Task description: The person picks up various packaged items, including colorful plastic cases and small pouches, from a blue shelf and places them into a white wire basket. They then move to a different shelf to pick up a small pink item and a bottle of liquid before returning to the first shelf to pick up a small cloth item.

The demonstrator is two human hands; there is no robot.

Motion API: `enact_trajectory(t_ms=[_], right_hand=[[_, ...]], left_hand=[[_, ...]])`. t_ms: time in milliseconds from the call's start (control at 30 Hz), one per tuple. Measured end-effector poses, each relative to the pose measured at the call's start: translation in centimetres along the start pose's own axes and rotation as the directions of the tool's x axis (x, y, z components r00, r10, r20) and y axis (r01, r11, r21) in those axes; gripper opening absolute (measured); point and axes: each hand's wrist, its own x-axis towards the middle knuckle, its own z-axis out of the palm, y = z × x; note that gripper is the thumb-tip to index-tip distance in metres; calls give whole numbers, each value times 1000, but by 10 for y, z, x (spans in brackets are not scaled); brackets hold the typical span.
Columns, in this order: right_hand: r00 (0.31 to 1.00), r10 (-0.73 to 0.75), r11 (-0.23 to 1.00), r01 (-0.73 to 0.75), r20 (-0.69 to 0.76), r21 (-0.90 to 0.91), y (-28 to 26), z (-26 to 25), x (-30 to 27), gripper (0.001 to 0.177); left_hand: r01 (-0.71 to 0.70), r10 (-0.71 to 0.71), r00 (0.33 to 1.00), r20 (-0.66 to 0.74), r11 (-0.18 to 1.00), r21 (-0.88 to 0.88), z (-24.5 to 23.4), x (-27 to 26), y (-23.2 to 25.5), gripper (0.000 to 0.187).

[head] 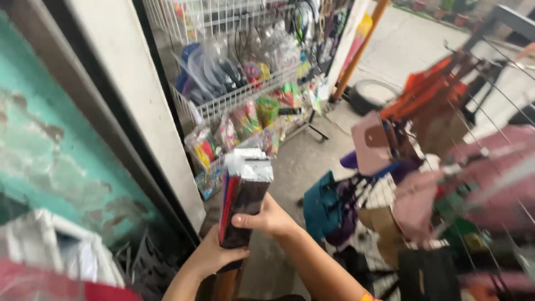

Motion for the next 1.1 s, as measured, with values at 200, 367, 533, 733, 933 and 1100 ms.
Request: enact_trajectory(t_ms=[200,367,533,733,933,1100], right_hand=[[980,58,970,-9,193,-245,-55,-68,90,47],[913,52,912,122,406,-391,-83,-158,163,43],[879,248,905,-60,406,-422,-122,-210,213,46],[802,164,924,79,574,-374,-111,-252,281,48],[662,-113,711,575,741,-405,-140,-240,351,47],[464,-267,494,818,845,-294,-156,-234,400,74]], left_hand=[[-39,40,999,14,999,-33,-9,119,4,35],[-3,-15,996,-85,978,-209,15,205,40,40],[-120,100,991,-94,963,-242,38,272,66,55],[-199,166,962,-216,970,-141,6,326,44,78],[-325,559,786,-266,739,590,-60,337,34,63],[-178,444,789,-425,827,534,-71,322,70,53]])
